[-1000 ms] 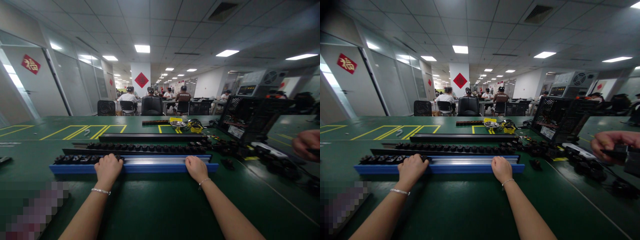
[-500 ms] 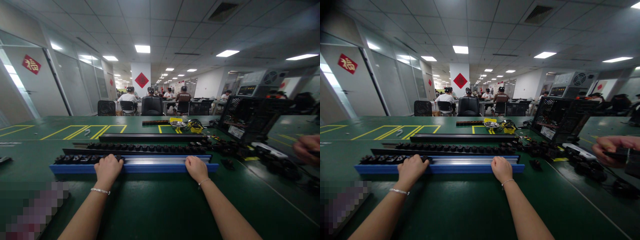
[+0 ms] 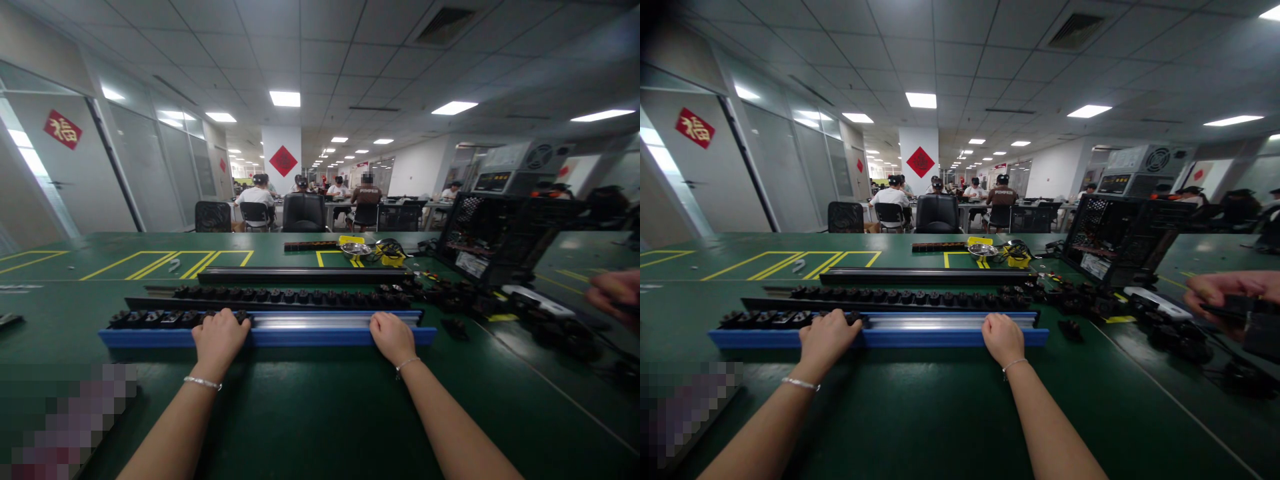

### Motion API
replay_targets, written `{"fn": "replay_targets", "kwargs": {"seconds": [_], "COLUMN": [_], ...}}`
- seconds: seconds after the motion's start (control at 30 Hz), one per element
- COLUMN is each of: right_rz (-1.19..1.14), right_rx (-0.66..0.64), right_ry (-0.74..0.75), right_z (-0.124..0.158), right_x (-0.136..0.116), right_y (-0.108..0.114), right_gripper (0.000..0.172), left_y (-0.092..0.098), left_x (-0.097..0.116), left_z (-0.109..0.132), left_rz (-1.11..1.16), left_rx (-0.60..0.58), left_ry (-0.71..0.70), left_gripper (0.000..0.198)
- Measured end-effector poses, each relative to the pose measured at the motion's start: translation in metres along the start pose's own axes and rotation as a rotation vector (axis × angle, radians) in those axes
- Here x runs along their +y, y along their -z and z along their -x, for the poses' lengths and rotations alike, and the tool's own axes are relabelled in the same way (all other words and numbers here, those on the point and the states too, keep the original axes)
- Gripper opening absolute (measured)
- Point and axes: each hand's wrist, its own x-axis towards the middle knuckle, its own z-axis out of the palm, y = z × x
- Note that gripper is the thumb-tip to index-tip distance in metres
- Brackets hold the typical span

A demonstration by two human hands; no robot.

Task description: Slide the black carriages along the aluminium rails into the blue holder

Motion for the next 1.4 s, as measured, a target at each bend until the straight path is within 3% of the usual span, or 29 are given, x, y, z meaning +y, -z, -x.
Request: {"fn": "replay_targets", "kwargs": {"seconds": [1.4], "right_rz": [0.004], "right_rx": [0.019], "right_ry": [-0.01], "right_z": [0.0], "right_x": [0.0], "right_y": [-0.003], "right_gripper": [0.026], "left_y": [-0.001], "left_x": [0.015], "left_z": [0.004], "left_rz": [0.024], "left_rx": [-0.024], "left_ry": [-0.078], "left_gripper": [0.045]}}
